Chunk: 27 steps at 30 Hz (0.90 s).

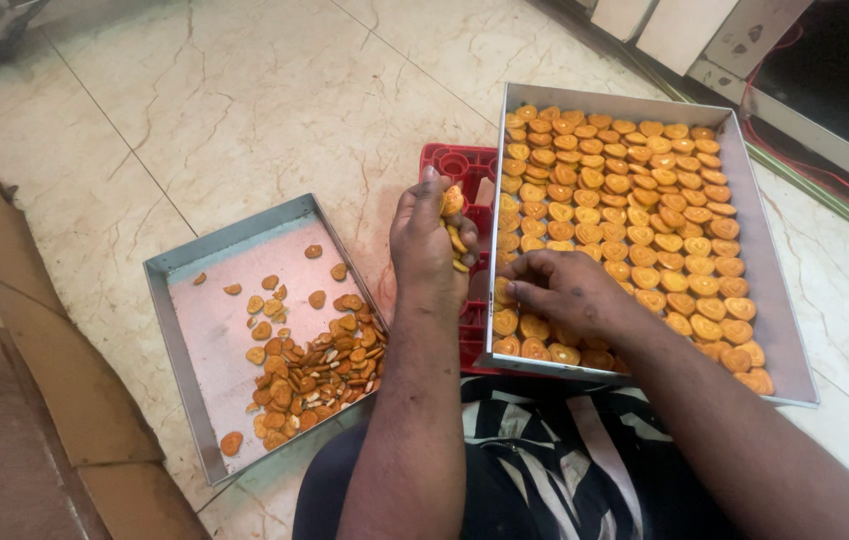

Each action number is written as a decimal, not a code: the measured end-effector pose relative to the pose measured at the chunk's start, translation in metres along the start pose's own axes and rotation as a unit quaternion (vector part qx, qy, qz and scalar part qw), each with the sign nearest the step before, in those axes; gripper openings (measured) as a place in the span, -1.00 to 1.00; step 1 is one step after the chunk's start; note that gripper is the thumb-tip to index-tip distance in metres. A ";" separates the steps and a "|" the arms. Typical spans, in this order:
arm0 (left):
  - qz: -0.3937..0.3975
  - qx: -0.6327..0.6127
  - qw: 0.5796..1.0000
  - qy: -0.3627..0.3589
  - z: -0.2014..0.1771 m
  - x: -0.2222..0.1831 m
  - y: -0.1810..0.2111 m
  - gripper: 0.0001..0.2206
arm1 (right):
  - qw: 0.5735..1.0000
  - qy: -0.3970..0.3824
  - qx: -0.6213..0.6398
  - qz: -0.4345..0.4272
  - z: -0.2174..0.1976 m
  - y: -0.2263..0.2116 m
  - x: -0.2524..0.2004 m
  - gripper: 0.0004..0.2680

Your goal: The person sorts heart-shaped cookies into a metal tray by hand, moving them from one tray to another while seated.

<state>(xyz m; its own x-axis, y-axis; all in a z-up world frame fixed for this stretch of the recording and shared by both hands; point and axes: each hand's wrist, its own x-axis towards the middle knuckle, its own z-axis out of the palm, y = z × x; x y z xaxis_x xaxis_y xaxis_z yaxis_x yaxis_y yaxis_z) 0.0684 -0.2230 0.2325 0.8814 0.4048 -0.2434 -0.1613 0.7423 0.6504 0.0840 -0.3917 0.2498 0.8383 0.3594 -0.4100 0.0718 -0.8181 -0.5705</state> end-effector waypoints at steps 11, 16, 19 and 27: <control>-0.055 -0.069 0.996 -0.012 0.000 -0.001 -0.003 -0.69 | 0.985 0.021 -0.147 -0.089 -0.002 -0.003 -0.005 -0.75; -0.061 -0.069 0.996 -0.007 0.002 -0.003 -0.004 -0.58 | 0.987 0.053 -0.115 -0.099 -0.002 0.003 -0.003 -0.77; -0.019 0.038 0.998 -0.050 0.003 -0.003 -0.013 -0.55 | 0.981 0.125 -0.009 -0.146 0.000 0.012 -0.003 -0.75; 0.245 0.341 0.897 -0.137 0.015 -0.012 -0.048 -0.53 | 0.920 0.209 0.202 -0.264 0.002 0.037 0.005 -0.70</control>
<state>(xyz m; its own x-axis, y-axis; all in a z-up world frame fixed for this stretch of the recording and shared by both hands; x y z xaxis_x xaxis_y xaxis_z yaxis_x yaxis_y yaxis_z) 0.0721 -0.2709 0.2149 0.8699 0.3774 0.3176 -0.3323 -0.0273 0.9428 0.0896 -0.4193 0.2255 0.8852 0.3846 0.2616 0.3922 -0.3149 -0.8643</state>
